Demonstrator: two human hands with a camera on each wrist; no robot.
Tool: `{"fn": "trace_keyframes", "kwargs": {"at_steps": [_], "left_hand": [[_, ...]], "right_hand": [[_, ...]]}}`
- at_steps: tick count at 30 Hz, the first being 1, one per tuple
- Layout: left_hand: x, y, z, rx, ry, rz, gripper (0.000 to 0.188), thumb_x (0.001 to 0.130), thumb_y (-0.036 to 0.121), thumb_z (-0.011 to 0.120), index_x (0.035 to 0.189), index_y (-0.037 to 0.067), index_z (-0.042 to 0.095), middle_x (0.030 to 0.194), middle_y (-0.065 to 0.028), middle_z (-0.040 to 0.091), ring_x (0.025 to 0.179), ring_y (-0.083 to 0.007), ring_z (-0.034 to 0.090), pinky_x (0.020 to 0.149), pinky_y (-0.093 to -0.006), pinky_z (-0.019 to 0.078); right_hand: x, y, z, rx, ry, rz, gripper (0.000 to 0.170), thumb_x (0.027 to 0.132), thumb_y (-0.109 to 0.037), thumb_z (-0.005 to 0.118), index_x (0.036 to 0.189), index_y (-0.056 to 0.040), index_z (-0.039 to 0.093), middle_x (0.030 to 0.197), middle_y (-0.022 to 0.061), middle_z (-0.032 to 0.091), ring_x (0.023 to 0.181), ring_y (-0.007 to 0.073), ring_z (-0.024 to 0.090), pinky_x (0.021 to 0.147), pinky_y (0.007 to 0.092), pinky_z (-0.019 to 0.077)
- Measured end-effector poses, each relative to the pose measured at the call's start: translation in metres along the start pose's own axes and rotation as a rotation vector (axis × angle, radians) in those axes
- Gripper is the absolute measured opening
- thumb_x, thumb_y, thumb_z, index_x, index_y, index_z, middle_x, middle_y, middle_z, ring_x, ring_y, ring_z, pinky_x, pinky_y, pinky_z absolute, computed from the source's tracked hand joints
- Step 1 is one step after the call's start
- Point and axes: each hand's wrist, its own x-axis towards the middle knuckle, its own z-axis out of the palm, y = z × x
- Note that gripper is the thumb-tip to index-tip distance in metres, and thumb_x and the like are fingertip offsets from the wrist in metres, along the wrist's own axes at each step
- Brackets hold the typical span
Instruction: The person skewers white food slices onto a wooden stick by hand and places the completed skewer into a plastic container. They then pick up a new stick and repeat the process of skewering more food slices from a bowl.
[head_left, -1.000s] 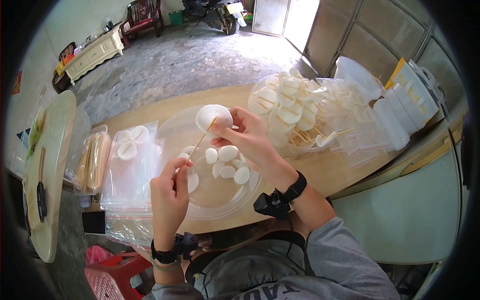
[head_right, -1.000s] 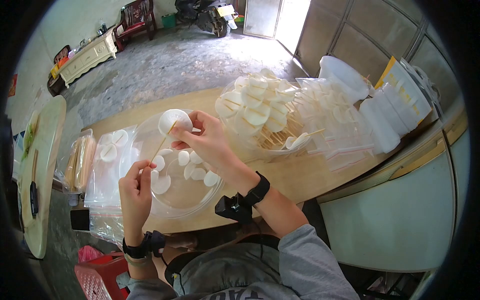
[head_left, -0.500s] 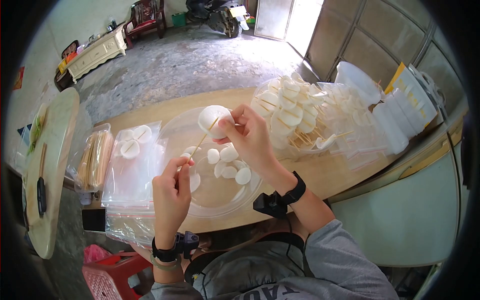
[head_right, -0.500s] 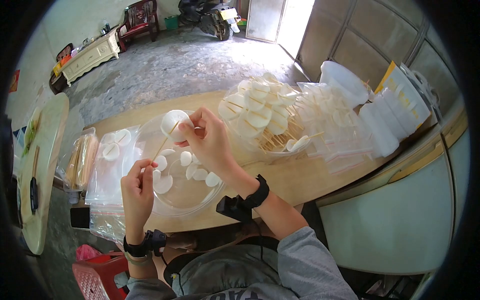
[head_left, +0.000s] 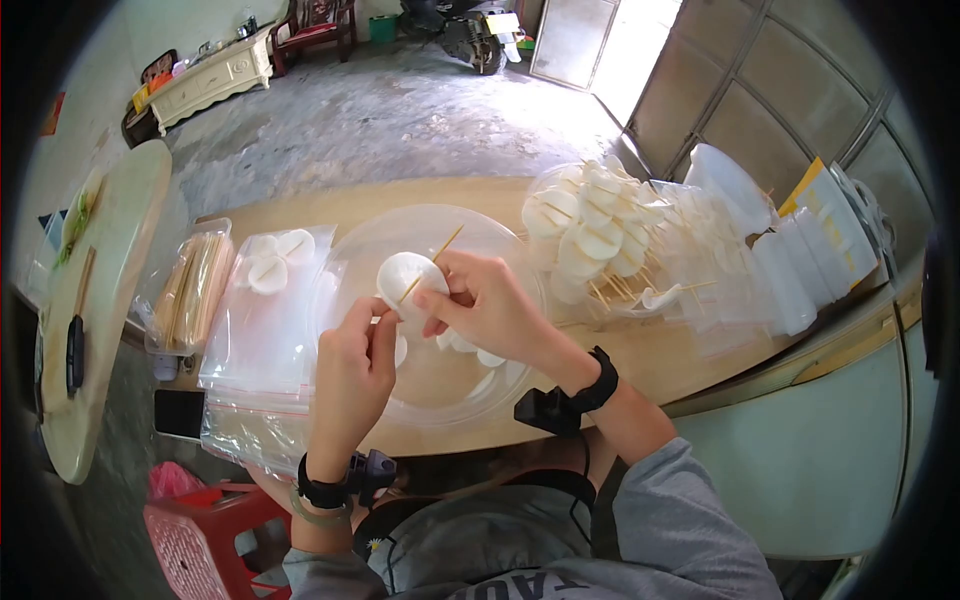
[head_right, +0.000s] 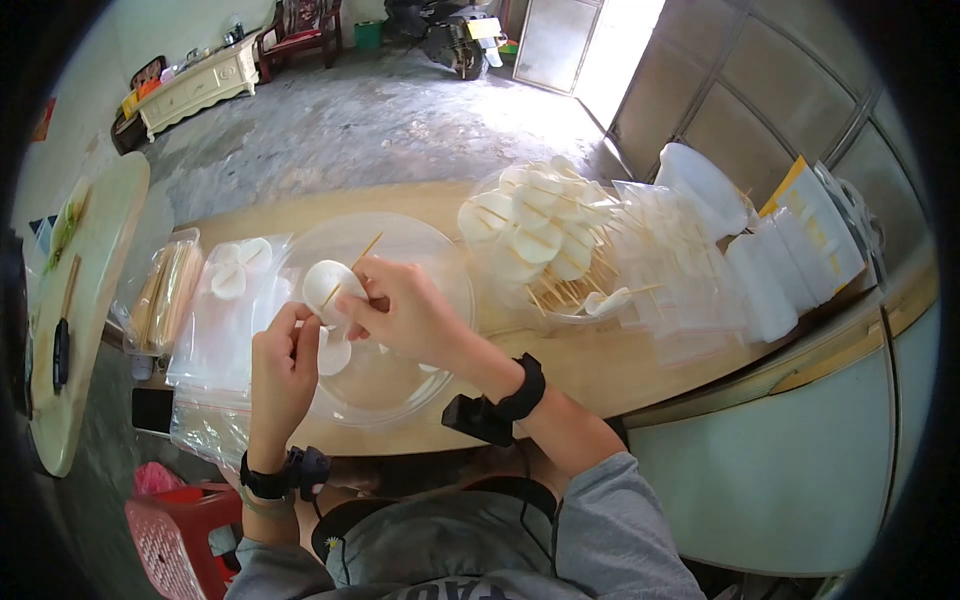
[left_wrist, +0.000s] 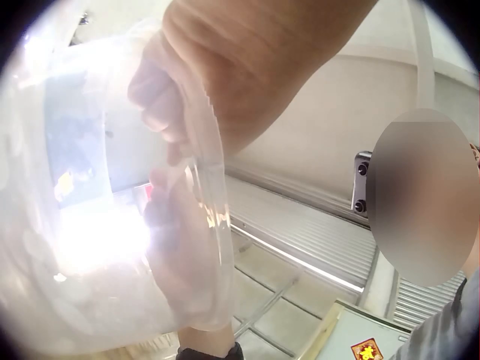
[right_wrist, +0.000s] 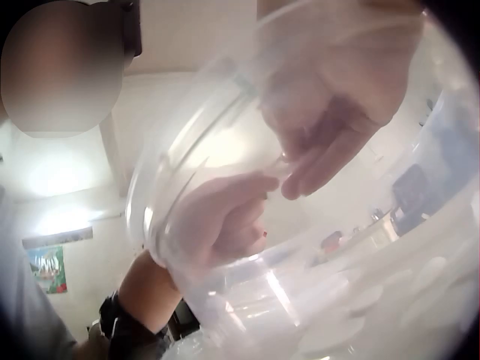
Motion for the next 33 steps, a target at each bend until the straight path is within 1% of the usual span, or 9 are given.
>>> {"fn": "trace_keyframes", "kwargs": {"at_steps": [6,9,15,17,21,24,26,29,33], "left_hand": [[0.002,0.003,-0.002,-0.029,-0.026,-0.055,0.013,0.09,0.01,0.05,0.09,-0.002,0.054,0.05,-0.0131,0.047,0.04,-0.0174,0.041,0.042,-0.0311,0.0301],[0.0,0.0,0.001,-0.067,0.011,-0.005,0.016,0.091,0.009,0.047,0.087,-0.004,0.055,0.054,-0.0082,0.049,0.05,-0.0066,0.037,0.045,-0.0247,0.0299],[0.001,-0.002,-0.001,0.008,-0.056,0.021,0.017,0.091,0.008,0.047,0.085,-0.005,0.056,0.057,-0.0088,0.05,0.052,-0.0068,0.04,0.048,-0.0239,0.0336],[0.002,-0.003,0.0,-0.016,-0.012,0.034,0.016,0.091,0.01,0.049,0.084,-0.002,0.056,0.056,-0.0156,0.05,0.045,-0.0147,0.045,0.045,-0.0306,0.0341],[0.004,-0.015,-0.002,-0.124,0.151,0.092,0.019,0.093,0.012,0.046,0.083,-0.001,0.055,0.052,-0.0067,0.046,0.047,-0.0075,0.038,0.044,-0.0266,0.0289],[0.003,-0.019,-0.005,-0.436,0.264,-0.043,0.022,0.097,0.015,0.042,0.083,0.002,0.053,0.058,0.009,0.03,0.053,-0.0009,0.024,0.047,-0.0206,0.0175],[0.003,-0.019,-0.004,-0.446,0.262,-0.043,0.022,0.097,0.015,0.042,0.083,0.002,0.053,0.058,0.0084,0.031,0.053,-0.001,0.025,0.047,-0.0207,0.0181],[0.002,-0.017,-0.001,-0.43,0.25,-0.023,0.021,0.096,0.015,0.042,0.083,0.002,0.053,0.058,0.0075,0.033,0.055,-0.0013,0.026,0.048,-0.0209,0.0192],[0.001,-0.014,-0.003,-0.42,0.217,-0.035,0.02,0.096,0.014,0.043,0.082,0.002,0.053,0.058,0.0069,0.033,0.056,-0.002,0.026,0.049,-0.0215,0.0199]], "right_hand": [[0.001,-0.002,0.004,-0.007,0.043,-0.019,0.016,0.086,-0.007,0.058,0.079,0.0059,0.052,0.067,0.0083,0.062,0.062,0.0125,0.065,0.05,0.0234,0.048],[0.001,-0.003,0.001,-0.045,0.115,0.002,0.016,0.086,-0.007,0.058,0.079,0.0057,0.051,0.065,0.0081,0.061,0.061,0.0126,0.065,0.05,0.023,0.0473],[0.0,0.002,0.007,-0.153,-0.04,-0.078,0.014,0.084,-0.007,0.06,0.083,0.0054,0.054,0.066,0.0098,0.061,0.06,0.0118,0.064,0.052,0.0246,0.0475],[0.002,-0.003,0.008,-0.14,0.016,-0.095,0.013,0.083,-0.008,0.062,0.084,0.0036,0.056,0.065,0.0096,0.061,0.059,0.0122,0.063,0.051,0.024,0.0463],[0.003,0.004,0.008,-0.16,-0.039,-0.196,0.015,0.083,-0.012,0.062,0.087,0.002,0.058,0.067,0.0114,0.062,0.063,0.0173,0.064,0.055,0.0273,0.0479],[-0.002,0.007,0.011,-0.379,-0.357,-0.107,0.019,0.08,-0.014,0.063,0.093,-0.0003,0.059,0.089,0.015,0.064,0.084,0.0212,0.064,0.067,0.0332,0.0505],[-0.005,0.031,0.018,-0.744,-0.611,-0.453,0.031,0.077,-0.015,0.062,0.105,-0.0041,0.057,0.119,0.0182,0.052,0.105,0.0258,0.055,0.08,0.0387,0.0485],[-0.008,0.045,0.023,-1.008,-0.771,-0.499,0.048,0.075,-0.016,0.062,0.121,-0.0079,0.05,0.135,0.0174,0.036,0.118,0.029,0.045,0.09,0.0398,0.0447],[-0.009,0.044,0.02,-1.042,-0.783,-0.547,0.061,0.074,-0.019,0.063,0.131,-0.0096,0.041,0.138,0.0175,0.032,0.122,0.0319,0.04,0.094,0.0409,0.0414]]}}
